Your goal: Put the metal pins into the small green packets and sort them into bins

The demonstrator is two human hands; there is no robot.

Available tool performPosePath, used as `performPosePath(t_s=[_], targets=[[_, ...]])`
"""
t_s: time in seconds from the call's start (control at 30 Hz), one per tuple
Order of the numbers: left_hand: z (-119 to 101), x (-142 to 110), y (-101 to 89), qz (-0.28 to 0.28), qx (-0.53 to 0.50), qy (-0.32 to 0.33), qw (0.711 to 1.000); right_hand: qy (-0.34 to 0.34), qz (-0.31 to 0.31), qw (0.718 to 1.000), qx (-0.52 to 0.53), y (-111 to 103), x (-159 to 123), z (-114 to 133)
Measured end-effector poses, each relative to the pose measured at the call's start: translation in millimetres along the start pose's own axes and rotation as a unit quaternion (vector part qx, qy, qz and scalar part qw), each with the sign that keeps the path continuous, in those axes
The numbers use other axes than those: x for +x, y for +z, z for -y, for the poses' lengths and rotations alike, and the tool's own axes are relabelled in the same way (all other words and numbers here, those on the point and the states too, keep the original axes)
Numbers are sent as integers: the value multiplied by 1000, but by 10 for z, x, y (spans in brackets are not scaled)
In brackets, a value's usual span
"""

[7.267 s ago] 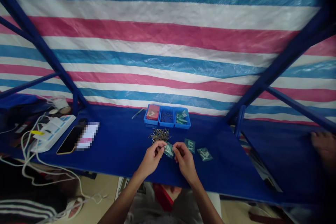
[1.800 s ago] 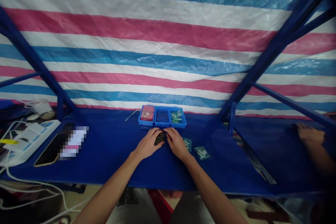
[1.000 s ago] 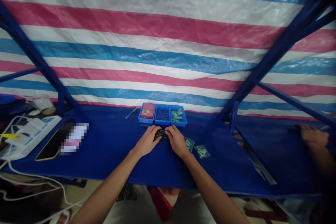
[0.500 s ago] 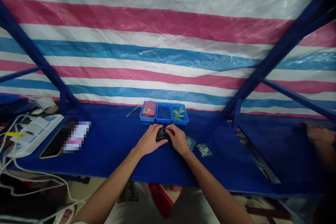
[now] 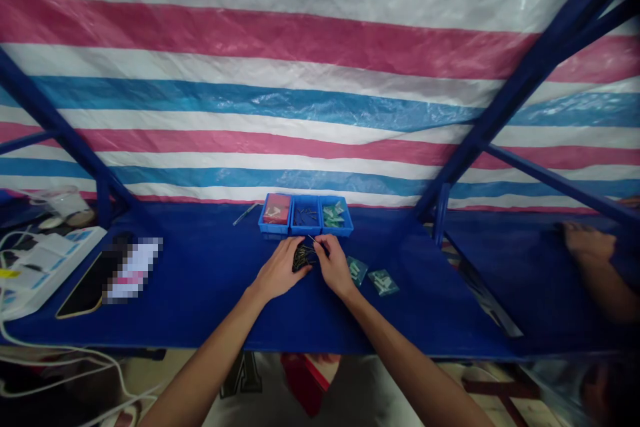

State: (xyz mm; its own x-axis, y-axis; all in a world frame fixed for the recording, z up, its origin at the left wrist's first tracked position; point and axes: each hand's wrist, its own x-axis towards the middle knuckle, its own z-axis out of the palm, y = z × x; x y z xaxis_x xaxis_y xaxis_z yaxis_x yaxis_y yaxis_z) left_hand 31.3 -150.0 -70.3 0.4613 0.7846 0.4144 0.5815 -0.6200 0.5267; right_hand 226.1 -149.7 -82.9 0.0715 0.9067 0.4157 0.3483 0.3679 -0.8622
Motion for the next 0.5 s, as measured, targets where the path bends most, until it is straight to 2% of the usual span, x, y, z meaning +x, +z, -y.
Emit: performPosePath(t_s=[0.13,0.3,0.43,0.5], targets=[[15,6,22,11,-10,-3,1000,21,31,996,75,105,-12,-5],[40,5,43,23,-11,-11,1000,87,69,975,195,189,-6,64],[50,2,45,23,-11,-13,1000,128,23,956,264,171,9,50],[41,6,35,19,-10,-8,1000,126,-14,958,258,136,10,14]])
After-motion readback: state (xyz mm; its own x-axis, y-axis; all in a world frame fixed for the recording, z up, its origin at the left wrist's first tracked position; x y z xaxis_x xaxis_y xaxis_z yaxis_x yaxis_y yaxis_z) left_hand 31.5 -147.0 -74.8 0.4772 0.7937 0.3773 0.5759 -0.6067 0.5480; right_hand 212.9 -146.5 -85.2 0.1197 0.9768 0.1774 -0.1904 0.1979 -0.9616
